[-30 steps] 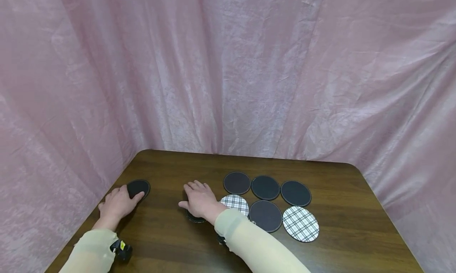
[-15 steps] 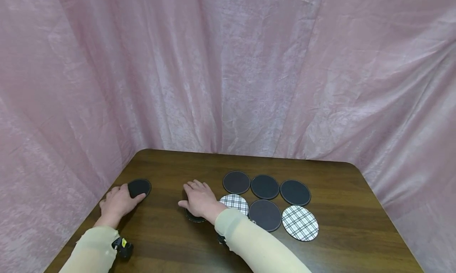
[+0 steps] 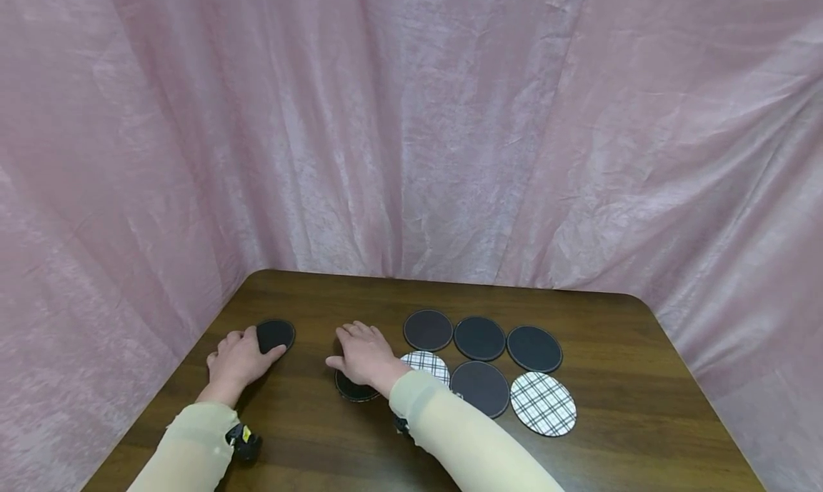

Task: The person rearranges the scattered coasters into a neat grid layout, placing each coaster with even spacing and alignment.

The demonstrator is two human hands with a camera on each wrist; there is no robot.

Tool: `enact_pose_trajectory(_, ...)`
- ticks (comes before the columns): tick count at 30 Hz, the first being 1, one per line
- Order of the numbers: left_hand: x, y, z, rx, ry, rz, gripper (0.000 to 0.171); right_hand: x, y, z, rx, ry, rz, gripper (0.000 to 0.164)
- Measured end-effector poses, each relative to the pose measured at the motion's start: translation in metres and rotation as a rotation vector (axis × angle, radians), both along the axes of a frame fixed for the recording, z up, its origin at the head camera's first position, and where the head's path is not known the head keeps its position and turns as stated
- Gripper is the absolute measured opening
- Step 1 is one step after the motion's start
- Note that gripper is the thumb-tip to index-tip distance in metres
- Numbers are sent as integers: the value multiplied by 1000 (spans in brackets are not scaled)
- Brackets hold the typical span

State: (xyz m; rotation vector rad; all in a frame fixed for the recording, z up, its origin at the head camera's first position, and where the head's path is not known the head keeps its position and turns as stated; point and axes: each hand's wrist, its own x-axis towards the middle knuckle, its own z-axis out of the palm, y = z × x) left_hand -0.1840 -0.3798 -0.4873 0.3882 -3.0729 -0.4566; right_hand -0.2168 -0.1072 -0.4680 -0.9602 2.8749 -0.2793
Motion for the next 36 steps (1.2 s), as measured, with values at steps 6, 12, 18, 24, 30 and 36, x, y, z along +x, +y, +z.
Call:
enact_pose_trajectory(6,-8,19,-1,14,9,-14,94,-10,5,-3,-9,-14,-22,67)
enact_pose_trajectory(12,-13,33,5,34,0,-28,92,-19,5,-2,-33,8,-22,62)
enact_pose_trajectory(18,-15,28,12,27,-26,17,86,-26,4,3,-79,-31,-76,59)
enact_pose_trajectory(24,-14,16,15,38,-74,46,81,-29,-6,6,-143,-52,-128,52)
enact_pose_trajectory(30,-11,16,17,86,-79,45,77,-26,-24,2,-140,-42,-143,46)
enact_pose_trajectory(36,-8,19,16,103,-56,48,72,-22,-34,-3,-84,-32,-142,41)
